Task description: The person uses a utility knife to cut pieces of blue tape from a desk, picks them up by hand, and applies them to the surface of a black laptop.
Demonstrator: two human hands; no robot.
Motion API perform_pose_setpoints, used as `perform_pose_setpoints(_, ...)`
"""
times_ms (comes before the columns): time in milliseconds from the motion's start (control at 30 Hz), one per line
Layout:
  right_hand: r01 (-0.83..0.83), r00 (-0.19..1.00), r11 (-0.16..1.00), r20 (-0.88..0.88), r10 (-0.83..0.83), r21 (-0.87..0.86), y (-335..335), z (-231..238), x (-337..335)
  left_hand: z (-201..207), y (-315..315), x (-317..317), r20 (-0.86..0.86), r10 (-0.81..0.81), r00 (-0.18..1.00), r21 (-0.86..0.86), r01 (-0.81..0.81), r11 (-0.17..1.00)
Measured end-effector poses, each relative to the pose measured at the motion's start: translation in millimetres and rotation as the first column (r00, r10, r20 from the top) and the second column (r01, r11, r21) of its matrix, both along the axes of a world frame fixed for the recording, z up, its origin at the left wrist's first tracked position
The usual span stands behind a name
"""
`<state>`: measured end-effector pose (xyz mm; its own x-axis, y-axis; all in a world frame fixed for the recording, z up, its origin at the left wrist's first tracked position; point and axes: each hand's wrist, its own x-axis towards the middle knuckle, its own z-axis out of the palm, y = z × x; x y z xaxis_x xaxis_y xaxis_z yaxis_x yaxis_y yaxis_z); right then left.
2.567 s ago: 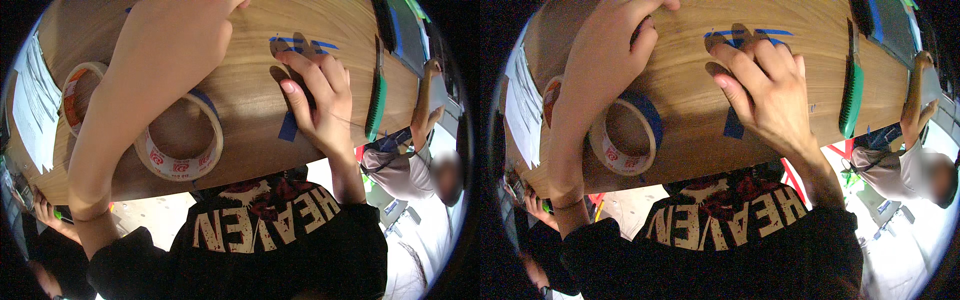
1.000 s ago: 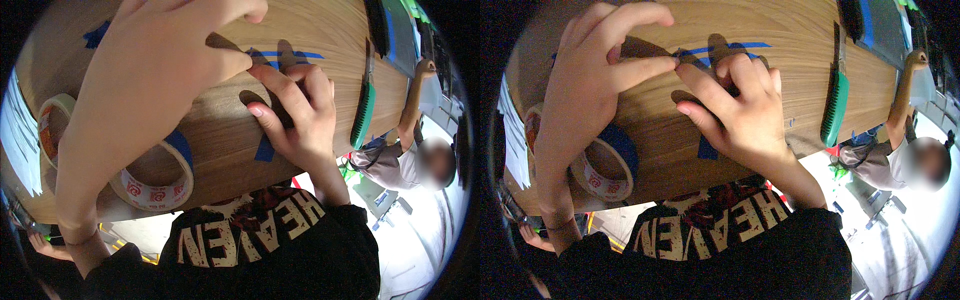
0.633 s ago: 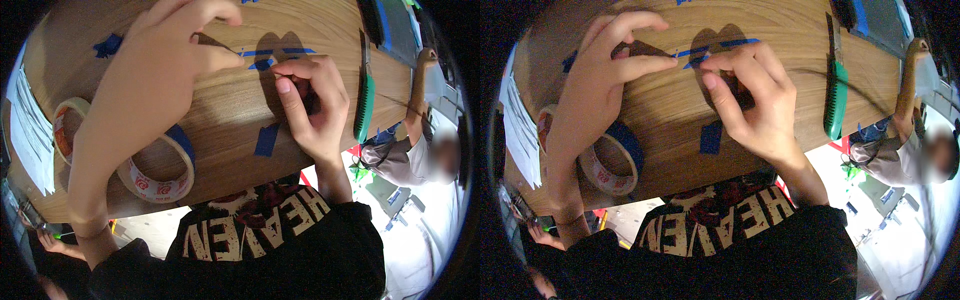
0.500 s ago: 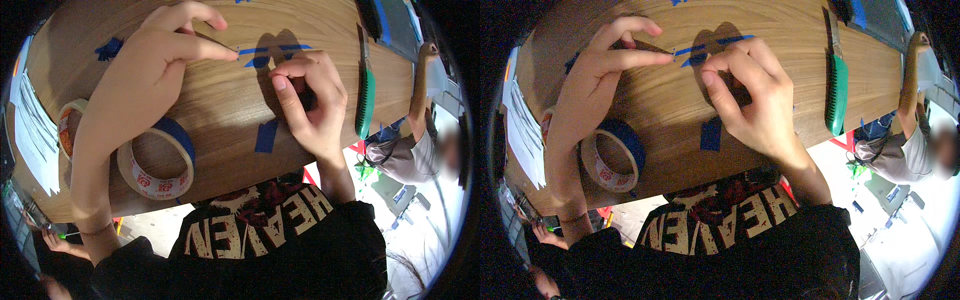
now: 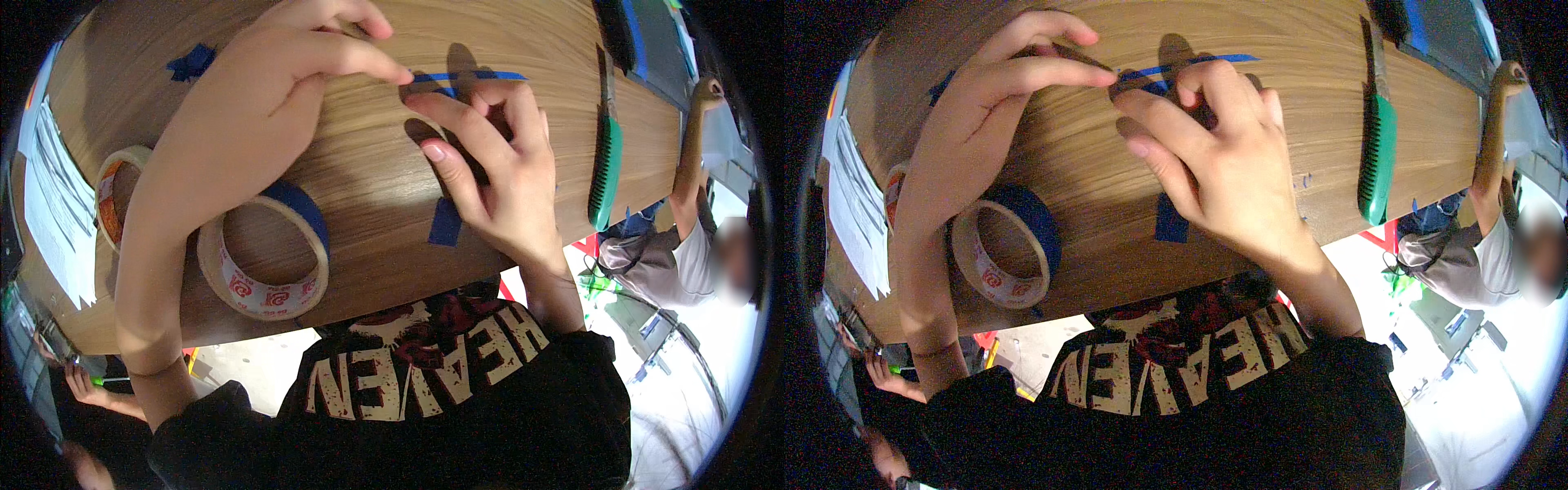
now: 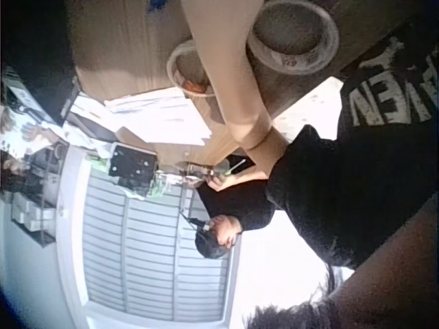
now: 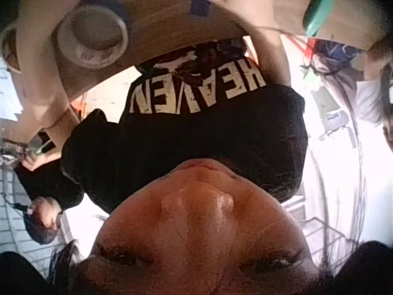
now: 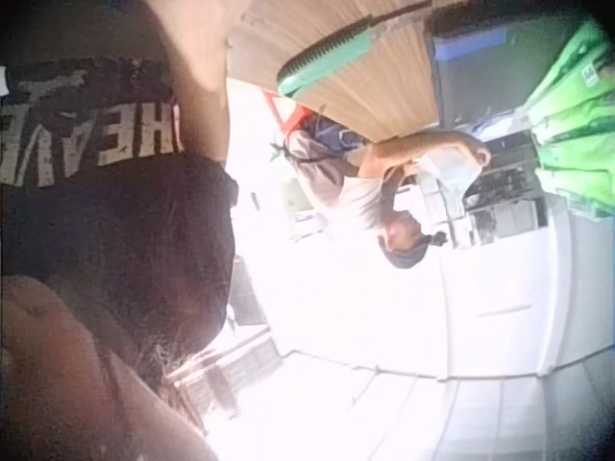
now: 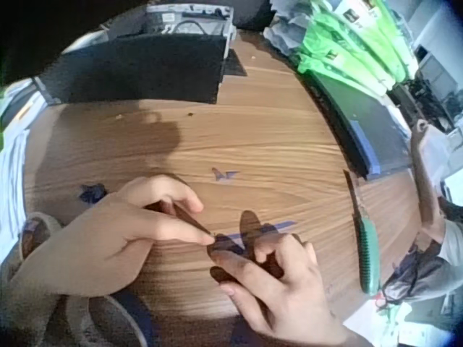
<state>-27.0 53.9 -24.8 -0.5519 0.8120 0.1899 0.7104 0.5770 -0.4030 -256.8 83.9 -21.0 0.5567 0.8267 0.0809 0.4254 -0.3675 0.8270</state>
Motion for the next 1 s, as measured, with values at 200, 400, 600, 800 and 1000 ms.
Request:
perform_pose_setpoints(200, 0.042, 0.997, 0.999, 0.068, -0.04, -0.027, -2.2, 1.8, -4.2, 3.7, -3.7, 5.3, -0.078, 0.001, 0.997, 0.012, 0.0, 1.0)
perform_pose_setpoints(400, 0.033, 0.997, 0.999, 0.065, -0.032, -0.001, -0.7, -0.4, -3.7, 3.7, -2.4, 5.8, -0.124, -0.02, 0.992, 0.047, 0.026, 0.999)
perform_pose_setpoints(600, 0.031, 0.992, 0.999, -0.125, -0.034, -0.031, 5.8, -2.0, 3.4, 6.5, -0.4, 3.9, -0.105, -0.009, 0.994, -0.03, 0.006, 1.0)
perform_pose_setpoints(800, 0.117, 0.967, 0.99, -0.217, -0.132, -0.079, 5.3, 1.1, 3.4, 4.2, -0.8, 5.7, -0.091, -0.02, 0.996, -0.035, 0.016, 0.999)
perform_pose_setpoints(1000, 0.129, 0.964, 0.988, -0.224, -0.145, -0.086, 5.1, -2.9, 4.8, 3.6, -3.2, 8.0, -0.084, -0.013, 0.996, 0.131, 0.024, 0.991)
